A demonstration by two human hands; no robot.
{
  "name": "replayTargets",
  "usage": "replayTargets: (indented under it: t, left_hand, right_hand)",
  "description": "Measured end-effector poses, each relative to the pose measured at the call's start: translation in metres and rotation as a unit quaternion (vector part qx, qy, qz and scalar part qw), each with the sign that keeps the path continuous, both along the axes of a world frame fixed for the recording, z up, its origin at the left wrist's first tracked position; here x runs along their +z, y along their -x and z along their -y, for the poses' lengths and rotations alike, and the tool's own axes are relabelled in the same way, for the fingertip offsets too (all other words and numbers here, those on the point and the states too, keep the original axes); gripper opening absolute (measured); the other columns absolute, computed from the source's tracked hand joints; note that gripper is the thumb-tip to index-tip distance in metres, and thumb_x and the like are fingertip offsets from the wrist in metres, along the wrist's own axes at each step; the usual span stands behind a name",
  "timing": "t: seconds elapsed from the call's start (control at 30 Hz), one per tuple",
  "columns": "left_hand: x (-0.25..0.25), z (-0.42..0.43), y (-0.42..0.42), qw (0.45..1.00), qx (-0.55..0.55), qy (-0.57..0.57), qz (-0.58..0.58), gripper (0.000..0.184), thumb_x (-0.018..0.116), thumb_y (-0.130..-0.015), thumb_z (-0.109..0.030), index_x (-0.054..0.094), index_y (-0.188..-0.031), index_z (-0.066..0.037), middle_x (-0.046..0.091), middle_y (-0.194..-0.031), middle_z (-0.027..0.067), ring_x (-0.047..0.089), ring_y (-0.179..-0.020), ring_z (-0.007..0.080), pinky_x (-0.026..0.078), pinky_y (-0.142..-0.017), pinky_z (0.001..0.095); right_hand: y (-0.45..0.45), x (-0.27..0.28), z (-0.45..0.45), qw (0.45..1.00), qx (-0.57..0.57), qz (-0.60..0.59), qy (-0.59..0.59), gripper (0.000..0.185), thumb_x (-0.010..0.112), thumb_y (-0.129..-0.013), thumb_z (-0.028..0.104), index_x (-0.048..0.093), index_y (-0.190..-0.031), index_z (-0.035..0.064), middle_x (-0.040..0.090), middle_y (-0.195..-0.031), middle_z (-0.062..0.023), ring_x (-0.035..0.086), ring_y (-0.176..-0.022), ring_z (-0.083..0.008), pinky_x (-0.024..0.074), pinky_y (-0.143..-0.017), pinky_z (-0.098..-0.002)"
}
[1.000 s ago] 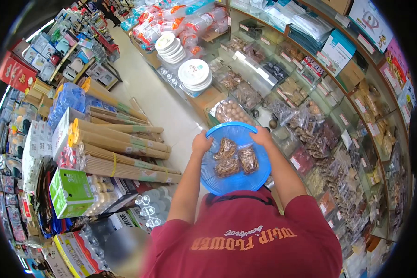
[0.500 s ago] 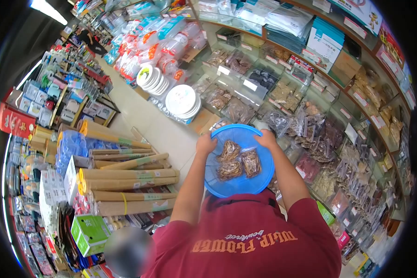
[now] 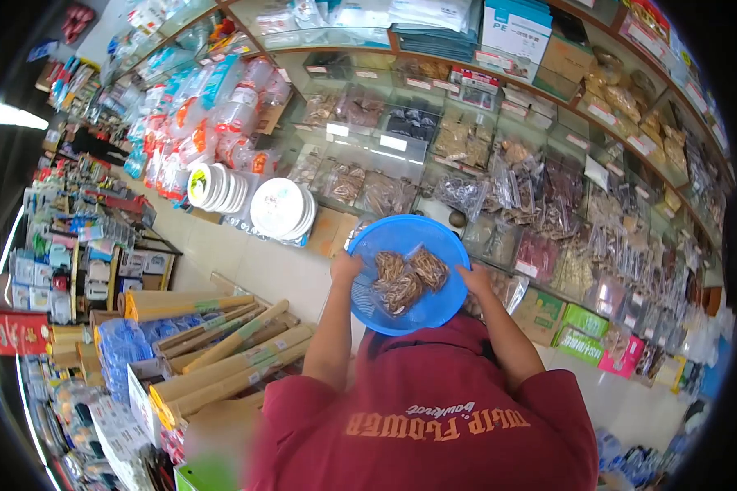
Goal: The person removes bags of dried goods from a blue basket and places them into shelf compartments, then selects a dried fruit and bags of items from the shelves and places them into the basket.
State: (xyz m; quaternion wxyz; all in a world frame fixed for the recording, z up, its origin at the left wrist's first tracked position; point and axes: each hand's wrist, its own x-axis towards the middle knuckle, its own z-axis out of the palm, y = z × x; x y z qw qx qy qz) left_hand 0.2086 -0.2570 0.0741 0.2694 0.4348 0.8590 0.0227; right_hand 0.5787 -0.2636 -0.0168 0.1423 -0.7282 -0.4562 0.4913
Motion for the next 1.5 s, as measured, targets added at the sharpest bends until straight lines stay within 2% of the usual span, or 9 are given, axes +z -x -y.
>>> replayTargets:
  t: [0.33, 0.4, 0.53, 0.67, 0.93, 1.17, 1.27, 1.33, 1.5]
  left_hand:
    - [0.006, -0.047, 0.041, 0.997, -0.038, -0.072, 0.004, 0.049, 0.064, -0.077, -0.036, 0.057, -0.109, 0.000, 0.063, -0.108, 0.0212, 0.059, -0.105, 0.0394, 0.044, -0.090, 0.0493]
    - [0.040, -0.041, 0.021, 0.952, -0.109, -0.258, -0.124, 0.051, 0.068, -0.072, -0.035, 0.055, -0.111, -0.004, 0.058, -0.109, 0.0170, 0.052, -0.110, 0.0363, 0.039, -0.092, 0.0497]
    - [0.029, -0.018, 0.007, 0.908, -0.342, -0.243, 0.011, 0.073, 0.074, -0.065, -0.037, 0.047, -0.127, -0.009, 0.048, -0.123, 0.0158, 0.044, -0.118, 0.0338, 0.035, -0.094, 0.0516]
    - [-0.001, 0.006, 0.006, 0.908, -0.363, -0.210, -0.002, 0.089, 0.077, -0.062, -0.039, 0.038, -0.137, -0.010, 0.043, -0.132, 0.0182, 0.040, -0.124, 0.0328, 0.033, -0.097, 0.0539]
    - [-0.031, -0.013, 0.005, 0.858, -0.481, -0.151, -0.094, 0.060, 0.052, -0.087, -0.020, 0.031, -0.143, -0.013, 0.043, -0.132, 0.0188, 0.041, -0.124, 0.0337, 0.028, -0.100, 0.0601]
    - [-0.061, -0.038, -0.004, 0.830, -0.512, -0.198, -0.097, 0.069, 0.061, -0.081, -0.023, 0.032, -0.143, -0.013, 0.047, -0.126, 0.0178, 0.044, -0.120, 0.0338, 0.032, -0.095, 0.0598]
    - [-0.017, -0.048, -0.003, 0.851, -0.500, -0.162, -0.015, 0.086, 0.074, -0.069, -0.029, 0.032, -0.142, -0.012, 0.048, -0.123, 0.0156, 0.045, -0.120, 0.0308, 0.032, -0.094, 0.0585]
    - [0.020, -0.056, 0.000, 0.902, -0.396, -0.146, 0.093, 0.100, 0.082, -0.056, -0.030, 0.032, -0.140, -0.008, 0.052, -0.120, 0.0170, 0.052, -0.114, 0.0308, 0.038, -0.092, 0.0527]
    - [0.077, -0.090, 0.048, 0.910, -0.203, -0.195, 0.306, 0.104, 0.079, -0.056, -0.028, 0.025, -0.141, -0.002, 0.055, -0.117, 0.0198, 0.054, -0.110, 0.0358, 0.041, -0.092, 0.0488]
  right_hand:
    - [0.075, 0.064, 0.005, 0.984, -0.154, -0.076, -0.047, 0.029, 0.064, -0.080, 0.020, 0.069, -0.101, 0.0006, 0.069, -0.086, -0.0109, 0.064, -0.076, -0.0194, 0.0496, -0.072, -0.0334]
    - [0.097, 0.071, 0.004, 0.985, -0.153, -0.062, -0.048, 0.028, 0.064, -0.080, 0.018, 0.069, -0.101, 0.0013, 0.069, -0.085, -0.0107, 0.064, -0.076, -0.0189, 0.0496, -0.072, -0.0333]
    - [0.128, 0.050, 0.011, 0.981, -0.141, -0.023, -0.130, 0.026, 0.062, -0.079, 0.013, 0.068, -0.102, 0.0030, 0.068, -0.084, -0.0096, 0.063, -0.076, -0.0181, 0.0495, -0.072, -0.0337]
    - [0.142, 0.040, 0.021, 0.975, -0.155, -0.021, -0.156, 0.023, 0.061, -0.078, 0.011, 0.068, -0.099, 0.0025, 0.067, -0.083, -0.0090, 0.063, -0.076, -0.0192, 0.0492, -0.072, -0.0338]
    - [0.148, 0.029, 0.029, 0.960, -0.212, -0.078, -0.167, 0.019, 0.060, -0.081, 0.009, 0.066, -0.096, 0.0011, 0.064, -0.084, -0.0054, 0.058, -0.077, -0.0150, 0.0461, -0.073, -0.0311]
    - [0.143, 0.028, 0.037, 0.948, -0.249, -0.055, -0.189, 0.015, 0.060, -0.080, 0.009, 0.065, -0.092, 0.0009, 0.063, -0.079, -0.0038, 0.056, -0.072, -0.0121, 0.0446, -0.068, -0.0281]
    - [0.142, 0.036, 0.049, 0.942, -0.278, -0.072, -0.173, 0.010, 0.060, -0.081, 0.009, 0.064, -0.087, 0.0024, 0.059, -0.072, -0.0011, 0.052, -0.064, -0.0107, 0.0422, -0.060, -0.0270]
    - [0.138, 0.031, 0.061, 0.936, -0.298, -0.087, -0.168, 0.010, 0.060, -0.080, 0.009, 0.064, -0.087, 0.0023, 0.059, -0.074, -0.0015, 0.053, -0.066, -0.0112, 0.0427, -0.062, -0.0273]
    - [0.144, 0.037, 0.072, 0.892, -0.402, -0.121, -0.167, 0.011, 0.059, -0.080, 0.009, 0.064, -0.085, 0.0004, 0.058, -0.075, -0.0011, 0.050, -0.067, -0.0104, 0.0415, -0.063, -0.0277]
